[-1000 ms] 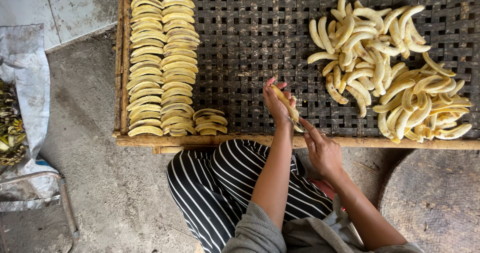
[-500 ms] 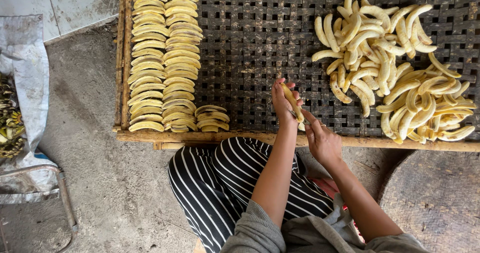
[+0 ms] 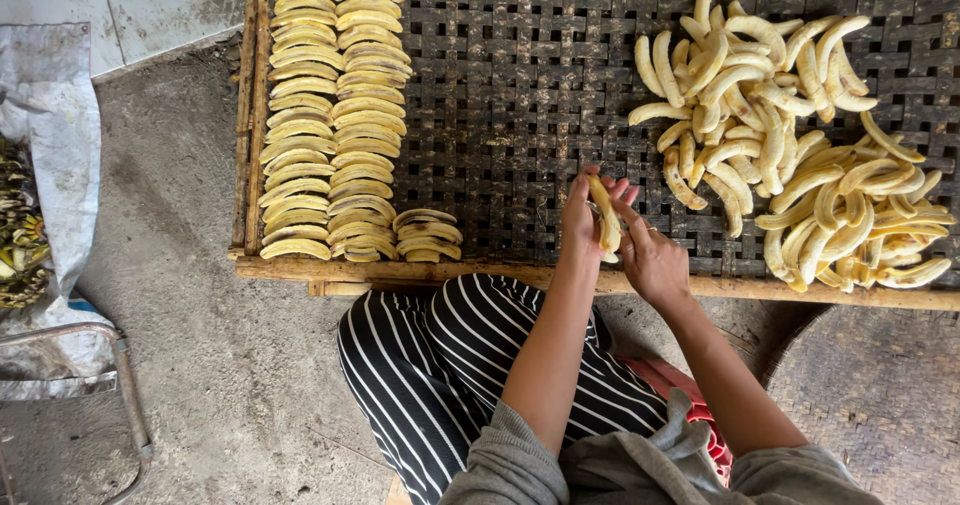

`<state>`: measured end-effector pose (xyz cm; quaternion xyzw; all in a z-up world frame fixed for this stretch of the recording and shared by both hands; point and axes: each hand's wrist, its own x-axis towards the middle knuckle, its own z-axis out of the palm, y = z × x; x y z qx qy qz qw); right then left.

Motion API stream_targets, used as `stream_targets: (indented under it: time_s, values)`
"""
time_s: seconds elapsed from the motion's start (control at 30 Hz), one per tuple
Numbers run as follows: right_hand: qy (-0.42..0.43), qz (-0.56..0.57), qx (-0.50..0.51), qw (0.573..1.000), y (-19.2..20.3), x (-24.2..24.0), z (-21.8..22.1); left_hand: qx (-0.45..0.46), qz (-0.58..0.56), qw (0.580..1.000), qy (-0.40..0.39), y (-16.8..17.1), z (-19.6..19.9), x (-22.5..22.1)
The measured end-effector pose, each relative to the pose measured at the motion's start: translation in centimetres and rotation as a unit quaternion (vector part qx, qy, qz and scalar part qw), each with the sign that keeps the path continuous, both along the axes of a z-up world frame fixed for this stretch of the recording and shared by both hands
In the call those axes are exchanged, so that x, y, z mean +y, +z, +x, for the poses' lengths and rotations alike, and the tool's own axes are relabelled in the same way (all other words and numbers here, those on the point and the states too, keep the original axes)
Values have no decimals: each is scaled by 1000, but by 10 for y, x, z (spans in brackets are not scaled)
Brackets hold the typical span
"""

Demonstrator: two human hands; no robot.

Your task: The person arranges peeled banana slices in neat rows on a large wooden drying rack by hand, picking them up from a pile and placing them individually.

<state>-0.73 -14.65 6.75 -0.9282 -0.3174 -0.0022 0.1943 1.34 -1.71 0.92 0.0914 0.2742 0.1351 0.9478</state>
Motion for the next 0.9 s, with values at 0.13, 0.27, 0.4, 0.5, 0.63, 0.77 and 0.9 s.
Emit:
stream_targets:
  time_s: [0.13, 0.27, 0.4, 0.5, 0.63, 0.77, 0.9]
  values:
    - [26, 31, -50, 998, -9, -3, 12, 25, -35, 997, -60, -12, 2, -6]
    - [25, 2, -42, 999, -13, -8, 21, 21, -88, 992, -89, -46, 5, -14]
    - [22, -32, -41, 998, -26, -11, 30, -59, -134, 986, -81, -86, 12, -23]
    - [14, -75, -14, 997, -38, -14, 45, -100, -95, 987, -84, -102, 10, -24]
    - [-6, -122, 33, 992, -29, -13, 66, -76, -36, 986, -147, -87, 1, -18]
    - [-61, -117, -23, 991, -28, -34, 88, -84, -52, 978, -185, -63, -3, -13]
    - [-268, -21, 7, 963, -75, -94, 129, 58, 224, 954, -192, -56, 7, -7]
